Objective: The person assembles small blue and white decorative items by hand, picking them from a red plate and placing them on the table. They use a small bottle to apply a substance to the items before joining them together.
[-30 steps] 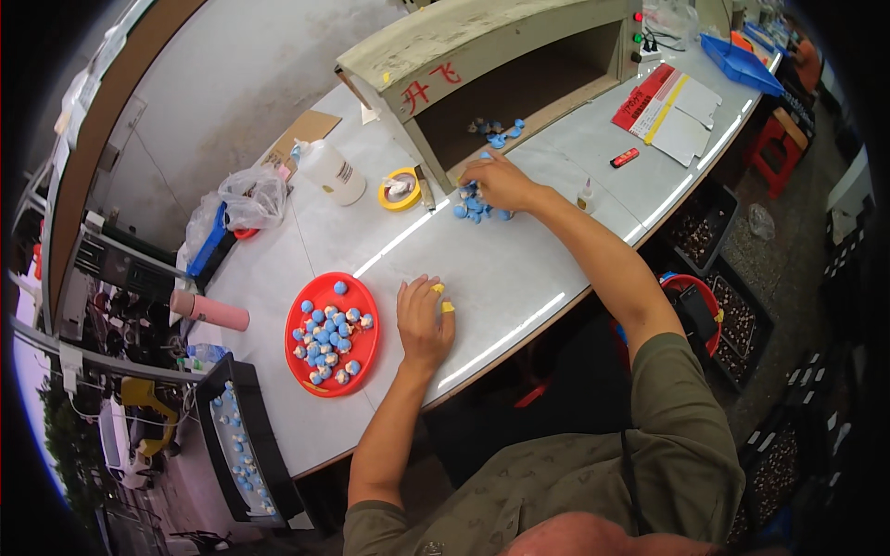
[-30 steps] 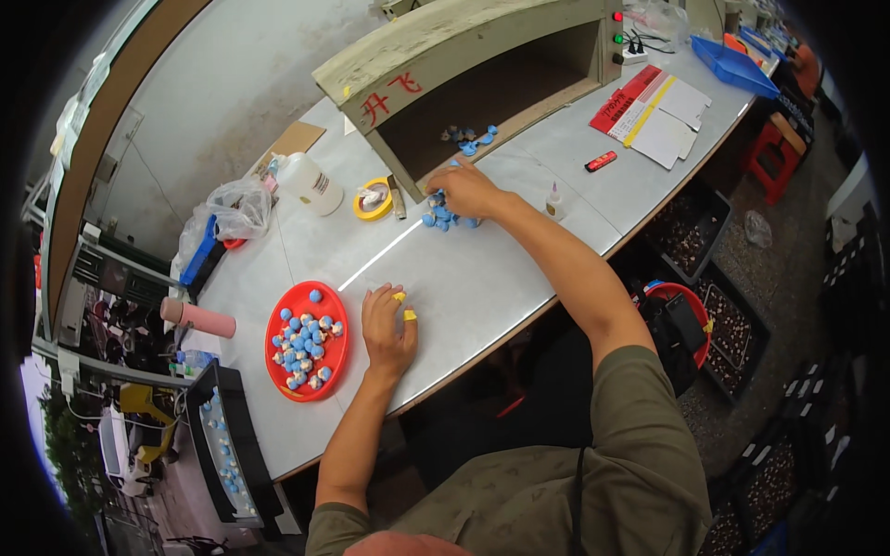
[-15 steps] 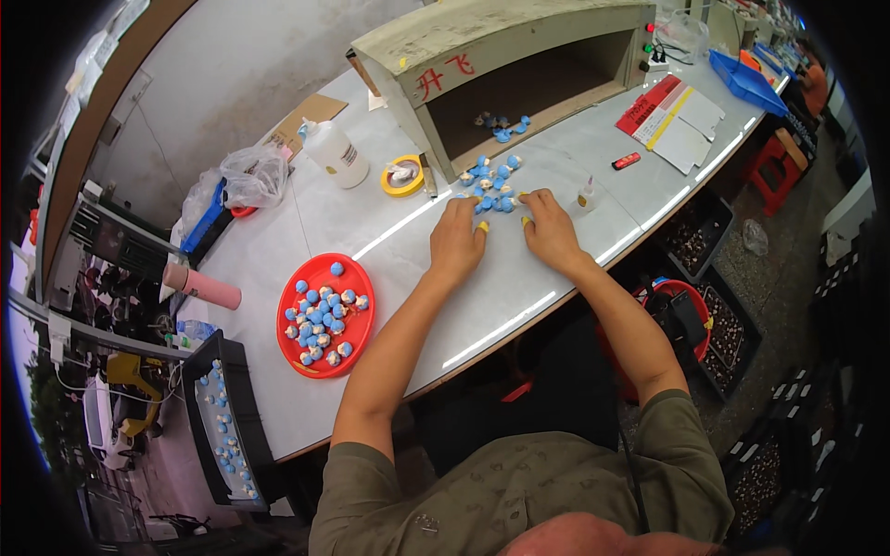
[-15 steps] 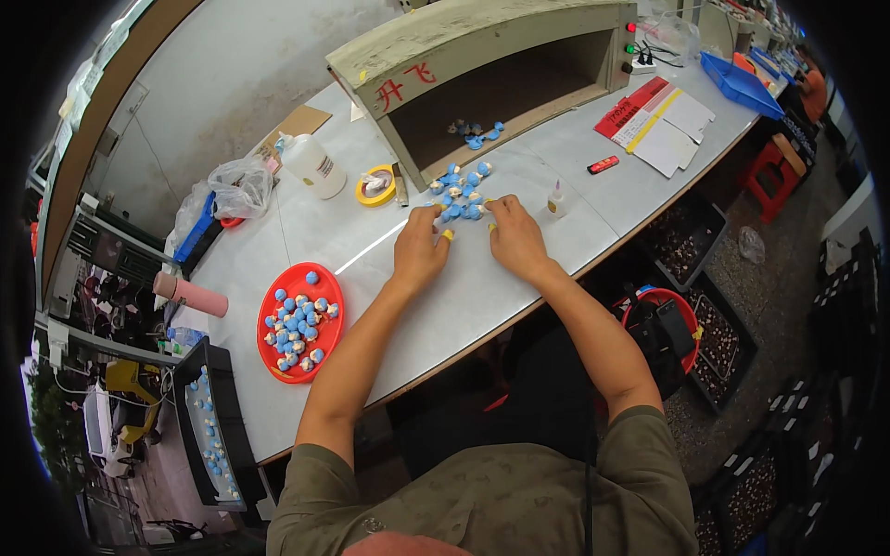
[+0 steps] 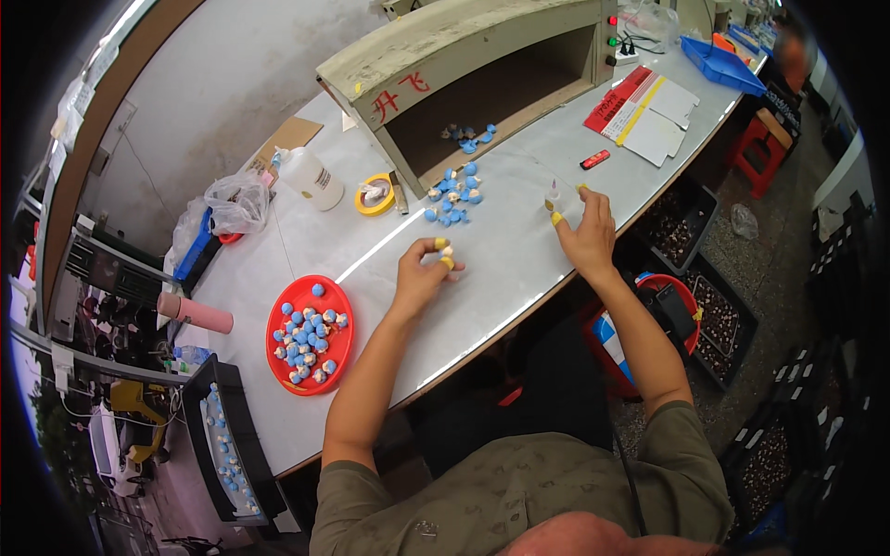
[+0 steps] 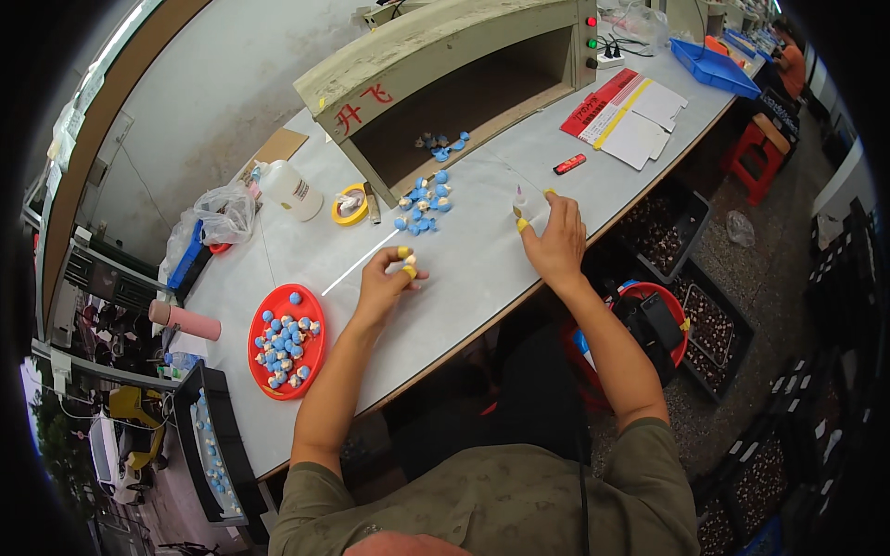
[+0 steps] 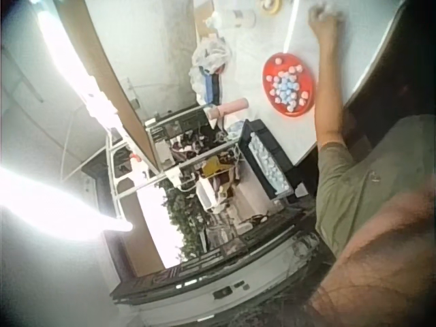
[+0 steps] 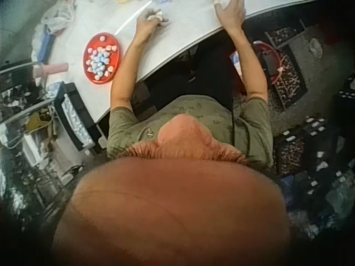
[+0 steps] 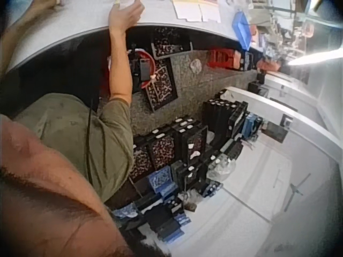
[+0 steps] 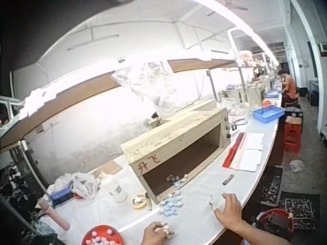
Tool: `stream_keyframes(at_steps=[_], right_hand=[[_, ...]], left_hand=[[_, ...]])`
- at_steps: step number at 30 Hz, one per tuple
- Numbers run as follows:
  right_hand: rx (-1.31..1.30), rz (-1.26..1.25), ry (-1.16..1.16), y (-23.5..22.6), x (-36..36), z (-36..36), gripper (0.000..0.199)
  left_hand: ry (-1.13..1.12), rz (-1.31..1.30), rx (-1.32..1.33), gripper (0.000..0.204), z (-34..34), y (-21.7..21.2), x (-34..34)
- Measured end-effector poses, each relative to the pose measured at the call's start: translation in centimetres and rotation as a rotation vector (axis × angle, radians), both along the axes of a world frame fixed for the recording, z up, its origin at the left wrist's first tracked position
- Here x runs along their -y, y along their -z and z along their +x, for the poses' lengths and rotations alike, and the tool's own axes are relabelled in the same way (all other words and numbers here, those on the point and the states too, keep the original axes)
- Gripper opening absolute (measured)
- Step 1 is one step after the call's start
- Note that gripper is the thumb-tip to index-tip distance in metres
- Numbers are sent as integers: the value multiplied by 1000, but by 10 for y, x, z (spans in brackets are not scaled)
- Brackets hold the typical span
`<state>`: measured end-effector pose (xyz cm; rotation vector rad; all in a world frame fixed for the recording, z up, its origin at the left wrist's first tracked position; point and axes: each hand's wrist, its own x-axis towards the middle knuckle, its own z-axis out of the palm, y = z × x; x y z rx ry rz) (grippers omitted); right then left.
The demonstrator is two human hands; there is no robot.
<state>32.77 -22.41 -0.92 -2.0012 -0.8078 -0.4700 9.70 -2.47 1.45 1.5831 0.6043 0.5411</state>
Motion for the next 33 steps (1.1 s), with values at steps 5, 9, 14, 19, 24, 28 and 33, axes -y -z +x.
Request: stream_keyframes(at_steps=[5, 9, 14, 19, 24, 28, 33], right_hand=[[-55, -183, 13, -1, -21, 20, 44], [-46, -39, -119, 6, -33, 19, 37], [-455, 268, -571, -2, -50, -38, 31], [-617, 139, -722, -16, -53, -98, 33], [-662, 85, -813, -17, -58, -127, 35], [-596, 199, -859, -17, -58, -140, 29], [-340, 324, -914, -4, -46, -150, 24]], left_hand=[[-63, -507, 83, 18, -58, 2, -3], [0, -522, 88, 25, -72, -3, 5], [113, -686, 21, 35, -80, 6, -6], [152, -654, -118, 36, -89, -9, -4], [143, -707, -36, 35, -95, -3, 1], [161, -704, -68, 35, -95, -5, -6], [219, -653, -92, 34, -94, 2, -5]])
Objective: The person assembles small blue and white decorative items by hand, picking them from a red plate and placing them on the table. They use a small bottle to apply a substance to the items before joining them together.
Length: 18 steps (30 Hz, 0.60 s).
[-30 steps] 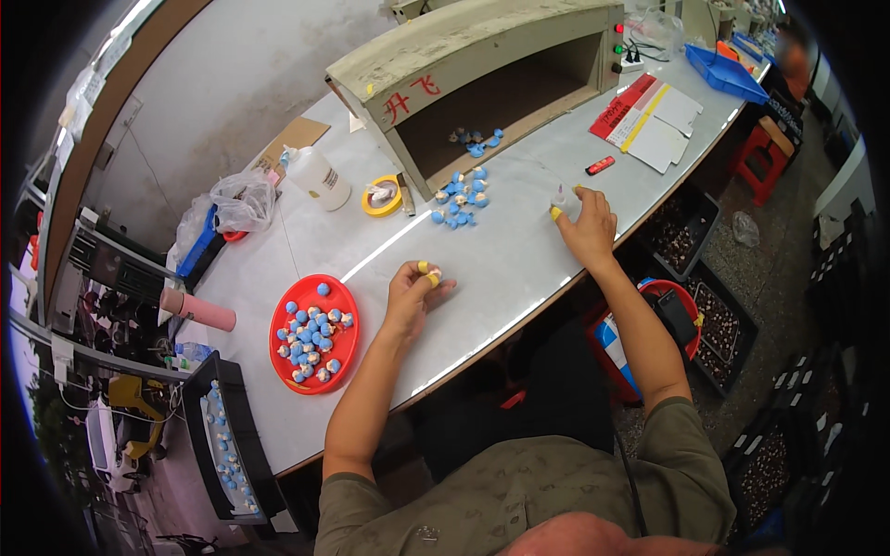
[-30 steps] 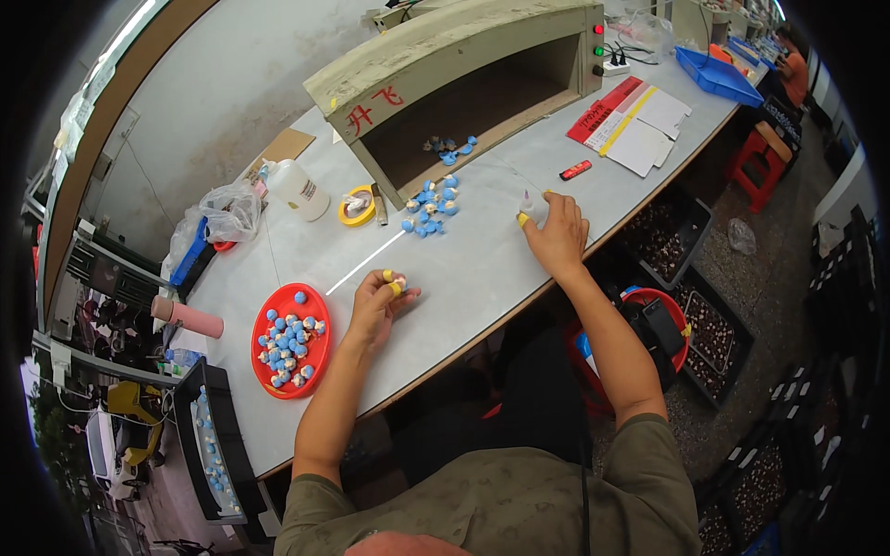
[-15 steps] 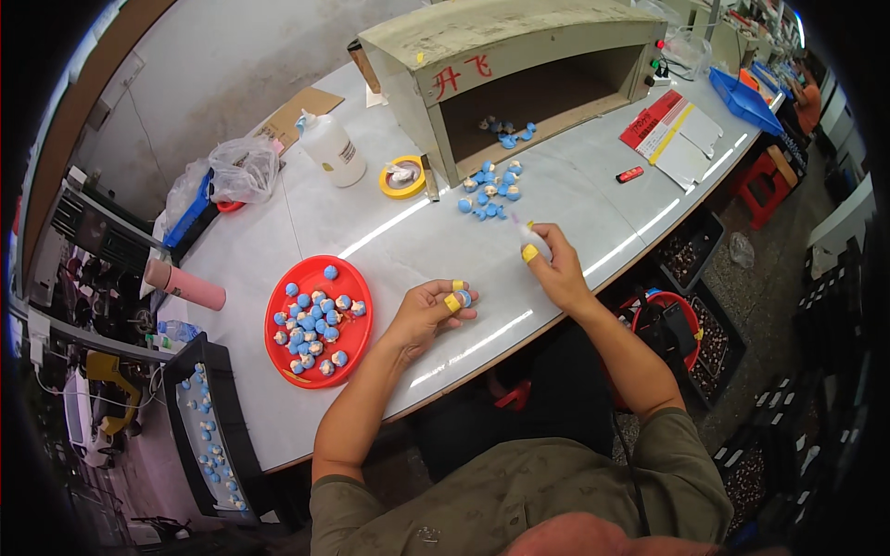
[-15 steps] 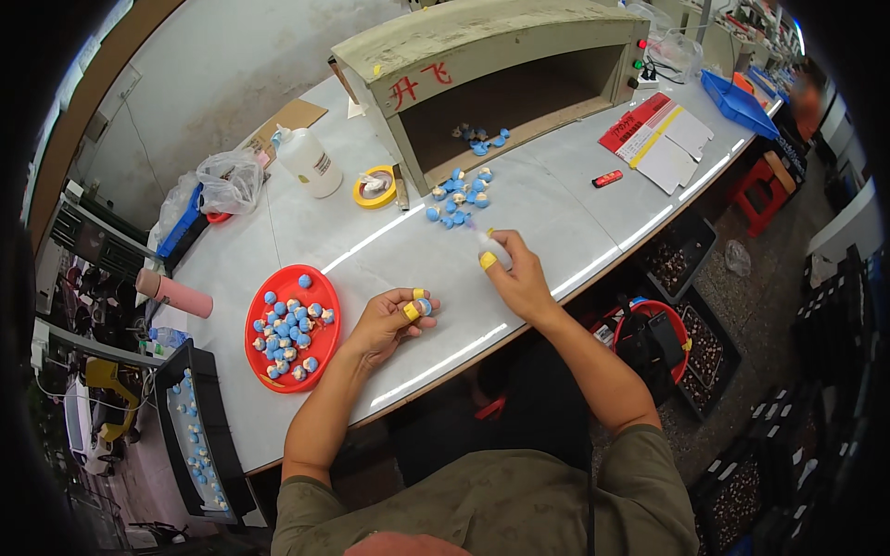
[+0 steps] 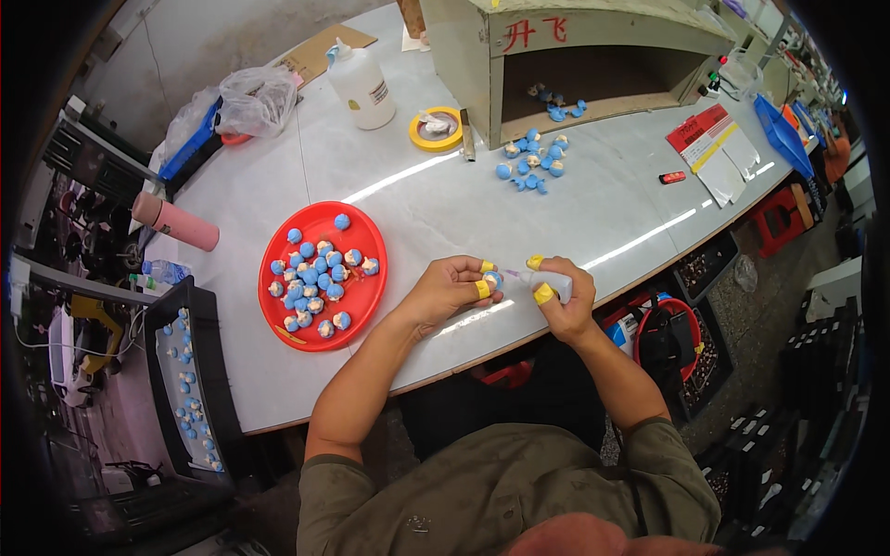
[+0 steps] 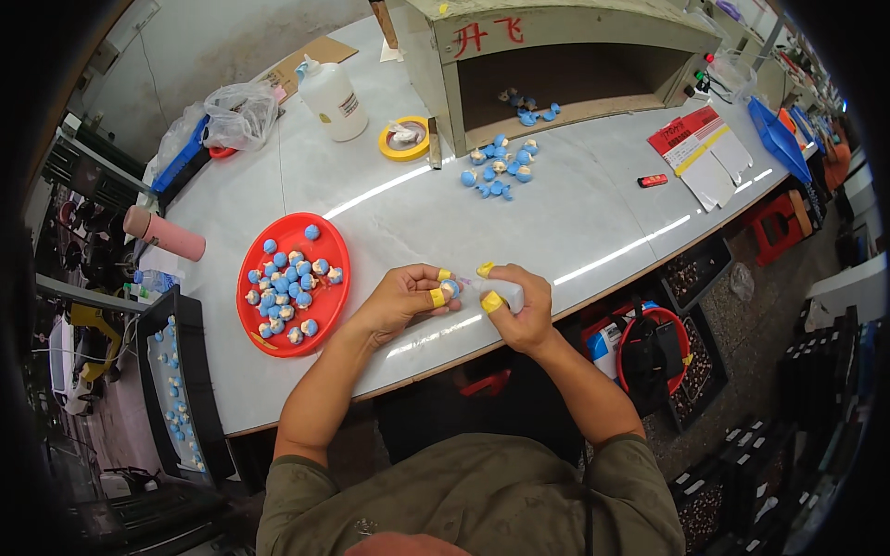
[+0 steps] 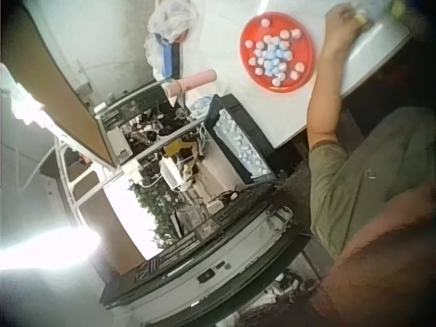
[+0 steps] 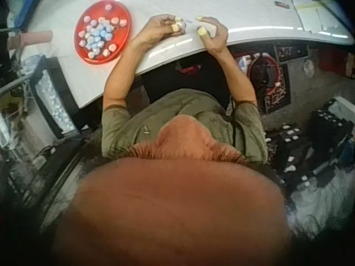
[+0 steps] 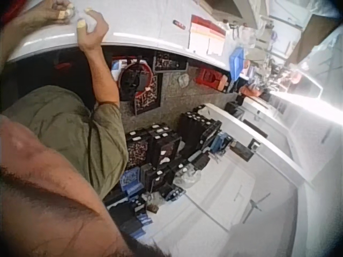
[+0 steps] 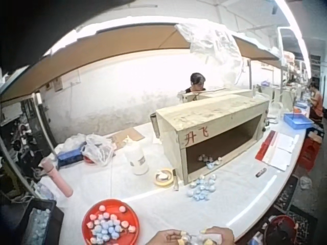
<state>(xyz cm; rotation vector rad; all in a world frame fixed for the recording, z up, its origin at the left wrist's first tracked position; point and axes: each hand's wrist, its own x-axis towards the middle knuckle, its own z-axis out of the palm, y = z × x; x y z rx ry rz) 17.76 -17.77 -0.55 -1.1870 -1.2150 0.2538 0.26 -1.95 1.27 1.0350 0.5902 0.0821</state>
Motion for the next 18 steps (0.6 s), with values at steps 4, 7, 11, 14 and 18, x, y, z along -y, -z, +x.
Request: stream_keyframes(at_steps=[4, 7, 11, 14, 18], right_hand=[[188, 94, 18, 5, -3, -3, 24], [225, 90, -5, 2, -5, -2, 24], [248, 72, -19, 0, -4, -1, 23], [240, 63, -18, 0, -5, -1, 22], [247, 42, -29, -4, -8, -3, 20]], left_hand=[[30, -23, 11, 33, 0, -4, 1], [84, 23, 1, 33, -1, -4, 1], [114, 41, 4, 33, -1, -6, 2], [117, 45, 13, 33, 1, -5, 2], [115, 58, 19, 34, 1, -6, 4]])
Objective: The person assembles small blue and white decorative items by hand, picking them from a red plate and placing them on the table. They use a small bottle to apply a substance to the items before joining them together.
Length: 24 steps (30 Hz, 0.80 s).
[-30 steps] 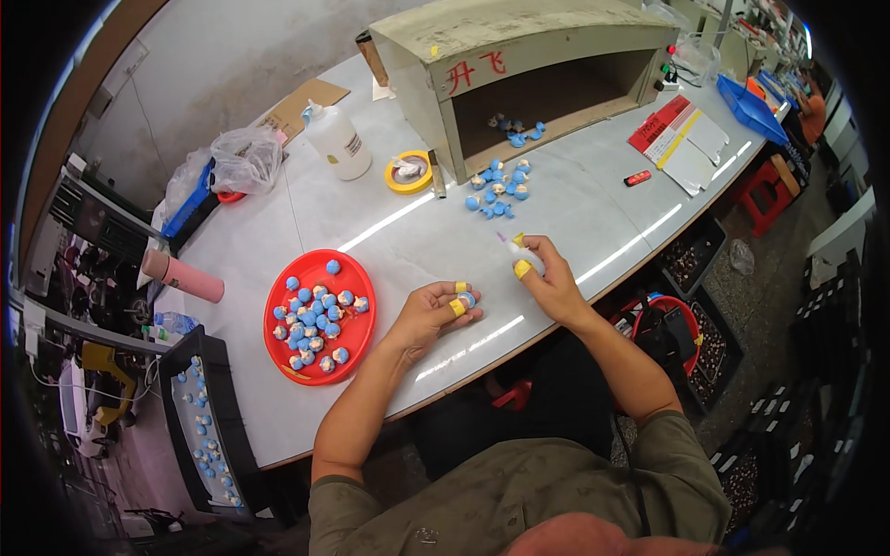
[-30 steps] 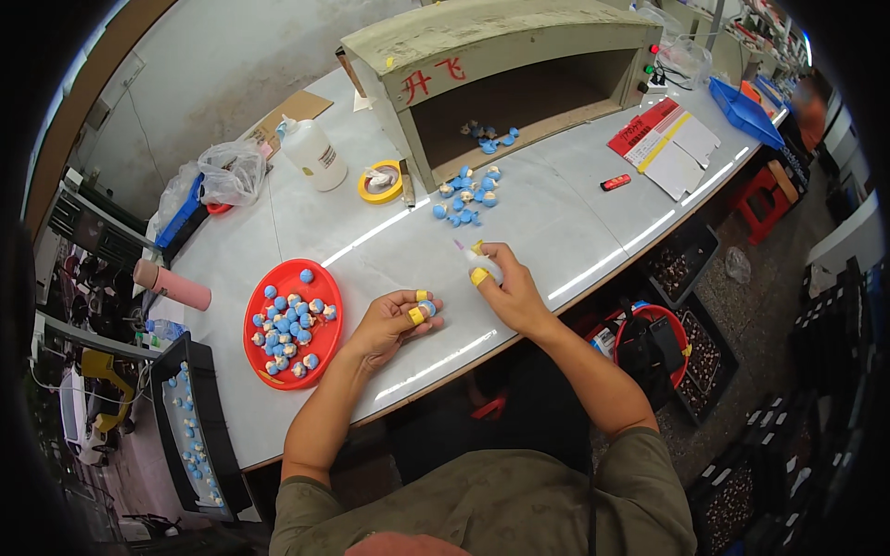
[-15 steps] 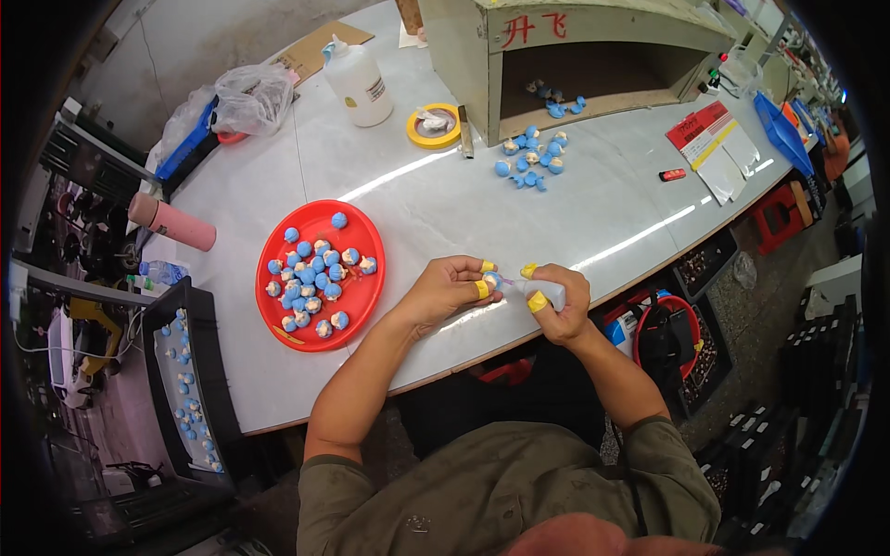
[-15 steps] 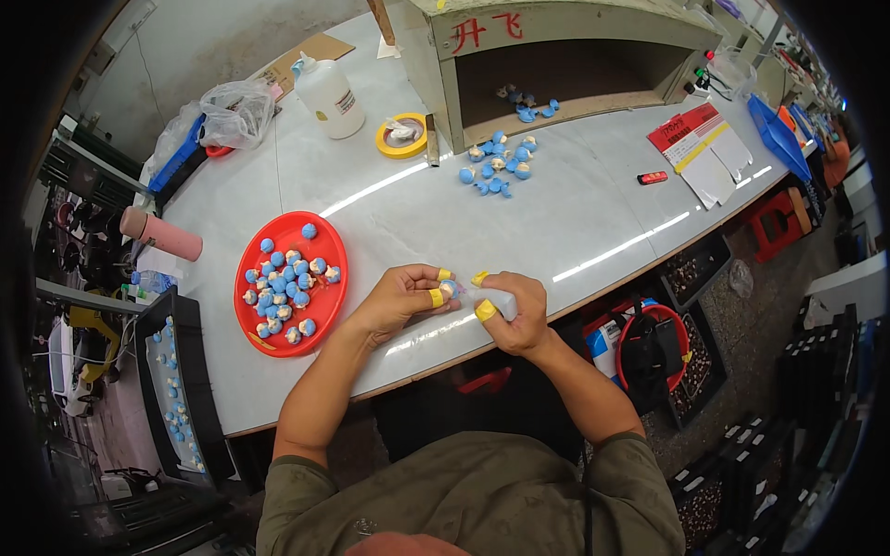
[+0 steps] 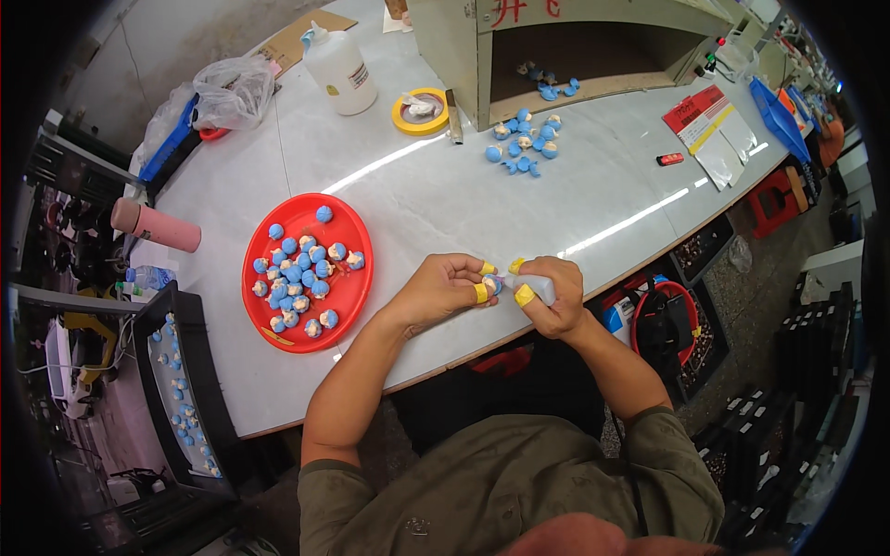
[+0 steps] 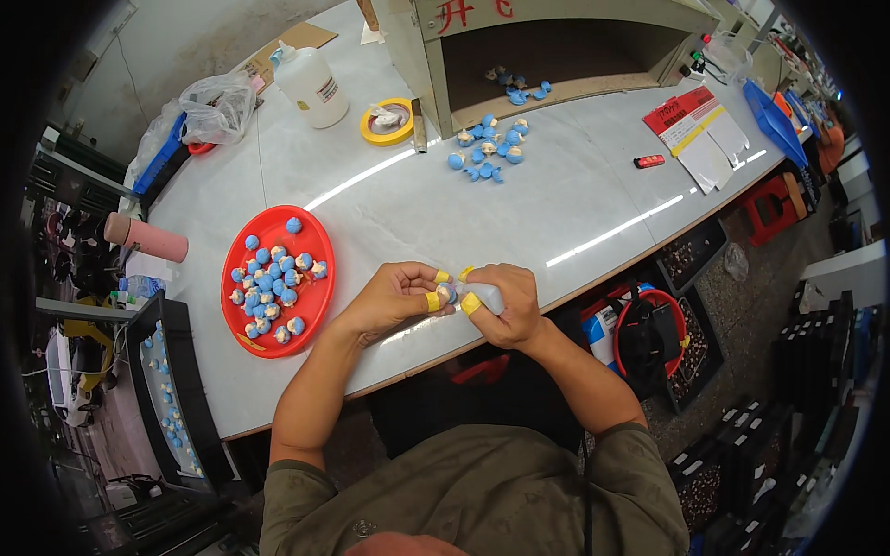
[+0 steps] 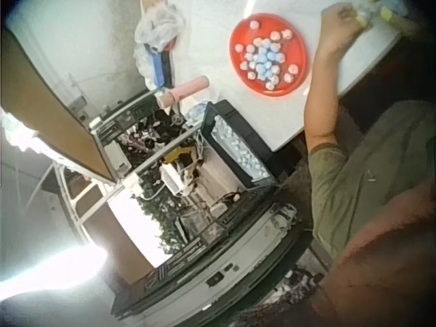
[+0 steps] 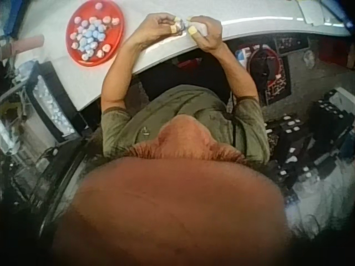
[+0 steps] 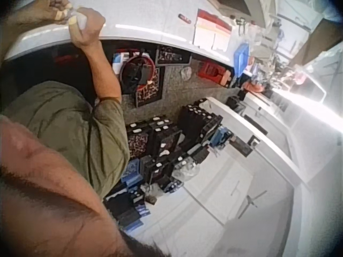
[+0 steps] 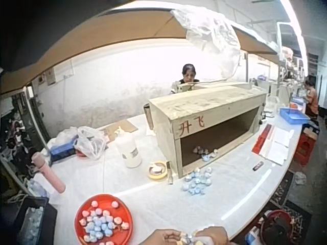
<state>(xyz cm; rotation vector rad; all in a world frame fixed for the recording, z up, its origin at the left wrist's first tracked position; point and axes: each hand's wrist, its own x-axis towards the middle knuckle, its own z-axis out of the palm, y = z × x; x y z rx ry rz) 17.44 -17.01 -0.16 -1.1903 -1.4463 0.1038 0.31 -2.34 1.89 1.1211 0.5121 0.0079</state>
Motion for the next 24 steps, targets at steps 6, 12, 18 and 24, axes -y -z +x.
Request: stream_keyframes(at_steps=[6, 12, 18, 24], right_hand=[[61, -1, -9, 2, -1, 1, 22], [154, 39, 80, 3, 2, 0, 21], [226, 87, 107, 2, 3, -3, 18], [261, 99, 152, 1, 2, -8, 21]], left_hand=[[-5, -3, 0, 35, 0, 4, -1], [-52, -28, -6, 34, 1, -1, -1], [-87, -34, -27, 33, 2, 3, -1], [-120, -32, -48, 30, 4, 0, 1]])
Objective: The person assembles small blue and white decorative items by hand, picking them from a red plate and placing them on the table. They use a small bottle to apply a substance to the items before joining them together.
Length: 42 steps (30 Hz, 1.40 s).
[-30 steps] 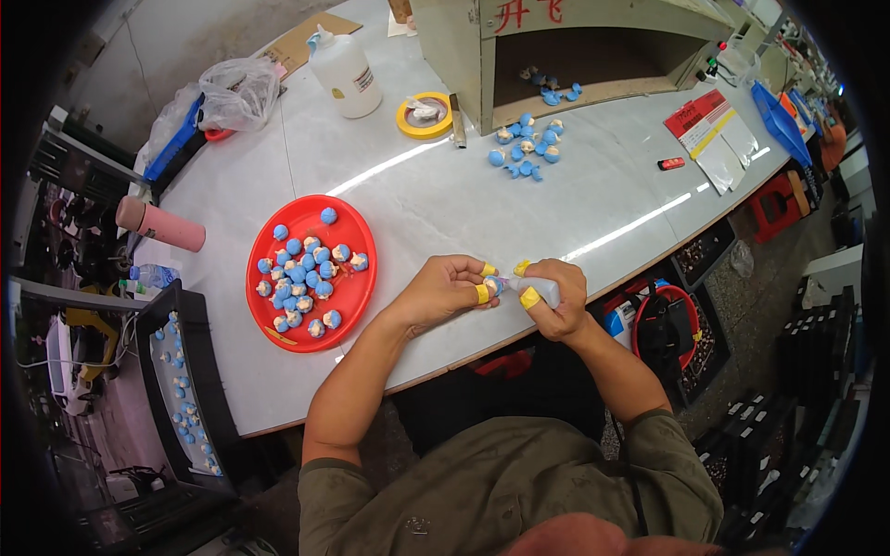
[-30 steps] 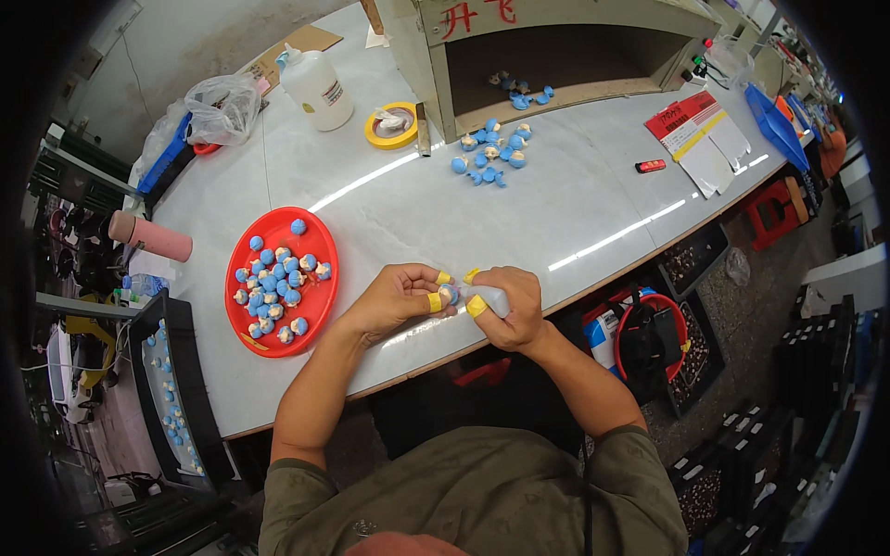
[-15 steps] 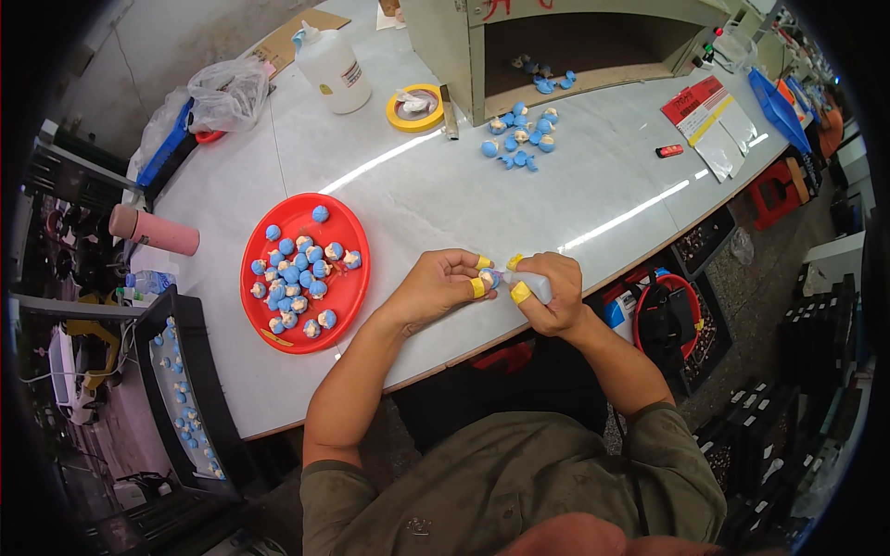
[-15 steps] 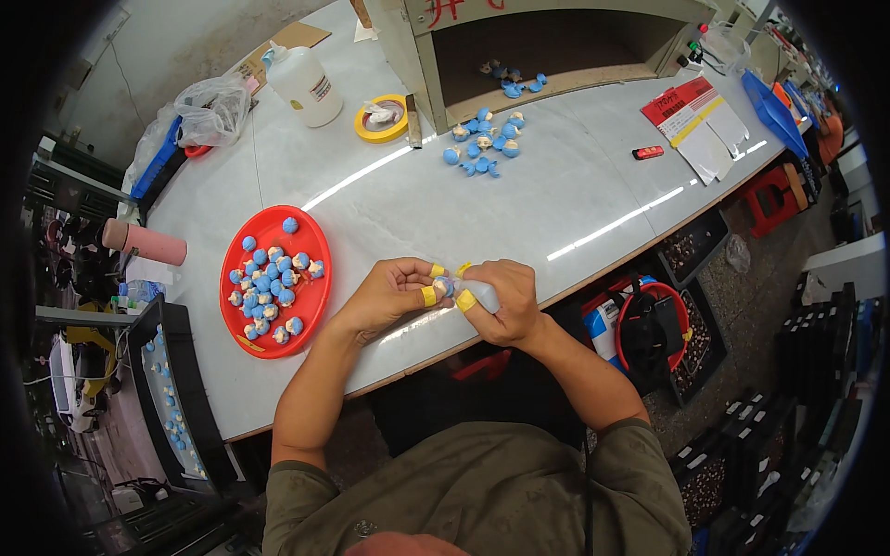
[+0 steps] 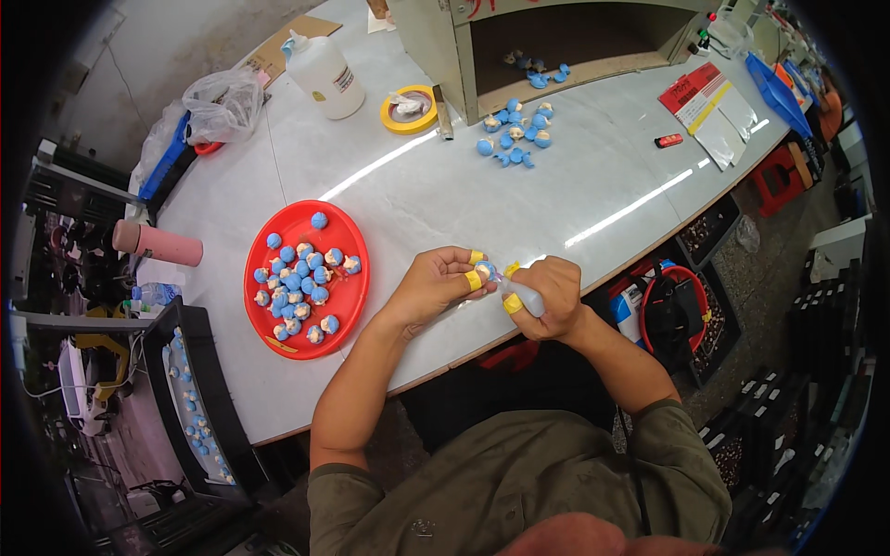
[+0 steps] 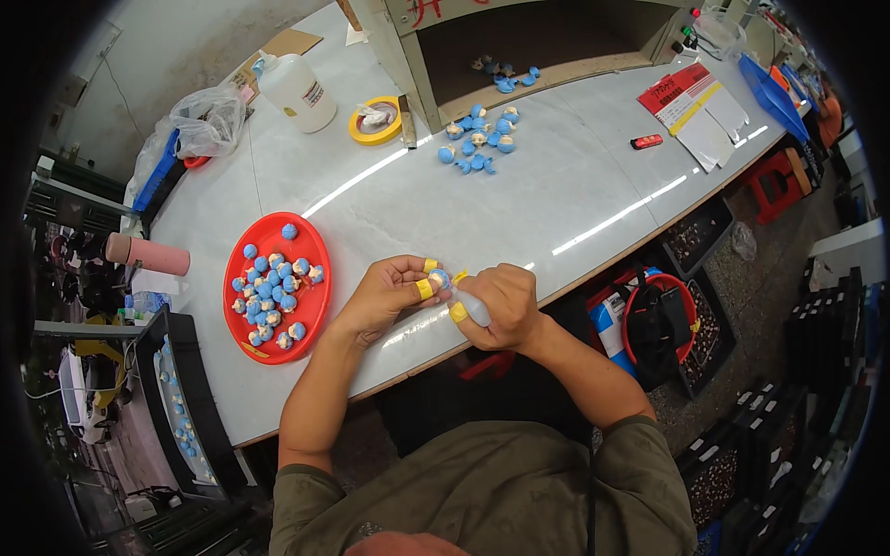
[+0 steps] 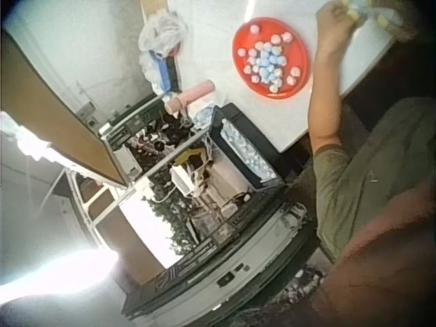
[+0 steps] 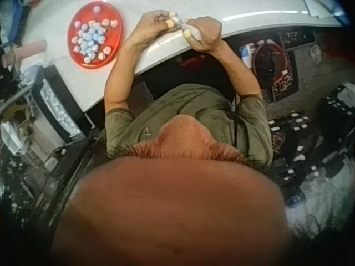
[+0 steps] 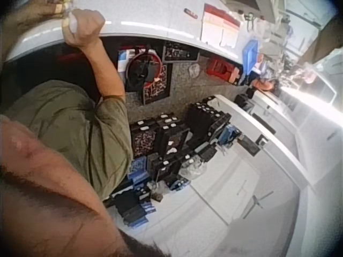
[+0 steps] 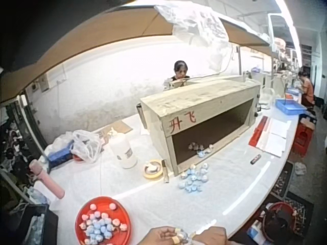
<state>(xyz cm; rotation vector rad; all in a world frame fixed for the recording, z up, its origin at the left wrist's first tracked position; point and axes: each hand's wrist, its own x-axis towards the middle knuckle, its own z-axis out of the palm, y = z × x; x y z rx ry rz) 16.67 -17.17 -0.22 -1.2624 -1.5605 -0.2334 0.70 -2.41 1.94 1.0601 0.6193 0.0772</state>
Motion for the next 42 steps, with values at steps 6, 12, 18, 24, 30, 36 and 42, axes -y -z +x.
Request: stream_keyframes(at_steps=[6, 12, 18, 24, 30, 36, 42], right_hand=[[-6, -1, -22, 2, 2, 1, 21], [-23, 8, 31, 4, -1, 0, 20], [-18, 12, 23, 4, -1, 0, 19], [-58, 8, 29, 4, 2, 1, 17], [-163, -41, -14, -1, -3, 2, 18], [-620, -65, 19, 6, 17, 9, 19], [-928, -187, 126, -12, 14, 61, 25]], left_hand=[[-9, -1, 21, 29, 0, 4, 0], [0, 25, 11, 31, 1, 2, 2], [0, 31, 6, 32, 0, 3, 2], [5, 23, -4, 32, 0, 1, 1], [31, 9, 34, 32, -1, 3, 1], [-4, -64, 16, 31, -2, 0, -3], [-34, -158, 44, 30, -3, 4, -9]])
